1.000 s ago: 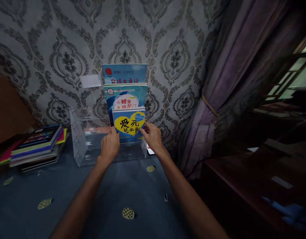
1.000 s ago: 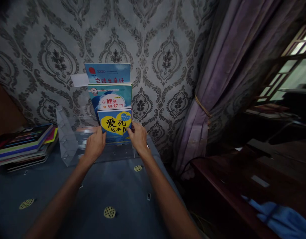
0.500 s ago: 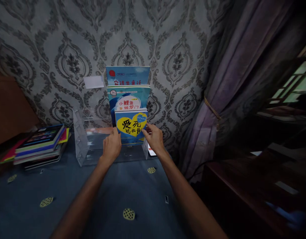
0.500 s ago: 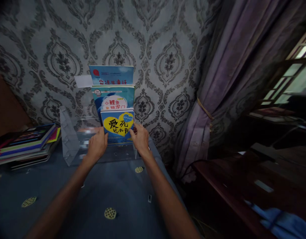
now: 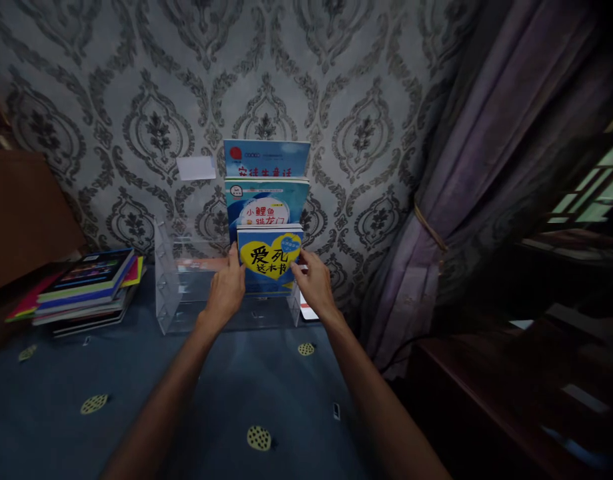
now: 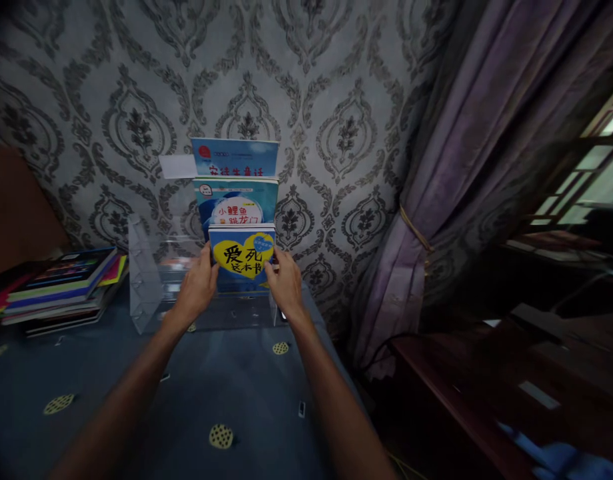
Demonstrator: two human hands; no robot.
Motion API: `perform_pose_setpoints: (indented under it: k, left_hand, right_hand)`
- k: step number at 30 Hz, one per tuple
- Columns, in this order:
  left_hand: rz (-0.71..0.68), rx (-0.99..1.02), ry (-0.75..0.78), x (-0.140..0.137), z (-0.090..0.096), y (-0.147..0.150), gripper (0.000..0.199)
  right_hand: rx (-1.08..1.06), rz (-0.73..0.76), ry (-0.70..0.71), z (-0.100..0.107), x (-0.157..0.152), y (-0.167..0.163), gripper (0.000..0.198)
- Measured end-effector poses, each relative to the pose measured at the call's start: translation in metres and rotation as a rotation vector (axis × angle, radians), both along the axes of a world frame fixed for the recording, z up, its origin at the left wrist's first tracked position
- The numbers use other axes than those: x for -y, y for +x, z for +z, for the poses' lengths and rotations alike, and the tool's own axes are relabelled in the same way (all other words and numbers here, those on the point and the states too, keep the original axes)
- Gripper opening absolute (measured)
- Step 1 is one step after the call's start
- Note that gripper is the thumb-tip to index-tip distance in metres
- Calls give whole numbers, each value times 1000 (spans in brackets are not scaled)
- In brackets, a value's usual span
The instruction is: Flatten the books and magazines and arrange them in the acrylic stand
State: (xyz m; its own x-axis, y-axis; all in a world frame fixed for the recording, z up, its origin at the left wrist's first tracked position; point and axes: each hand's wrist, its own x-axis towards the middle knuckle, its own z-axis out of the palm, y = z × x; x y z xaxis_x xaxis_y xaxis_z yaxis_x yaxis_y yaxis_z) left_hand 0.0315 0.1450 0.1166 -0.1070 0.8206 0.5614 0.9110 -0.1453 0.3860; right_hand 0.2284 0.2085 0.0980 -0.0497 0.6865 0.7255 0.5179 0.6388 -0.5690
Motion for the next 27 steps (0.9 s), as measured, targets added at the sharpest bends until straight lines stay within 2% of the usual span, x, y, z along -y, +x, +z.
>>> perform_pose_setpoints:
  k: [8, 27]
  left_hand:
    - [27, -26, 17, -4, -7, 1, 59]
    - [19, -4, -70, 1, 0, 0, 58]
  right_hand:
    - [-51, -1, 21, -4, 1, -3, 36]
    - [-49, -57, 57, -11, 0, -7, 38]
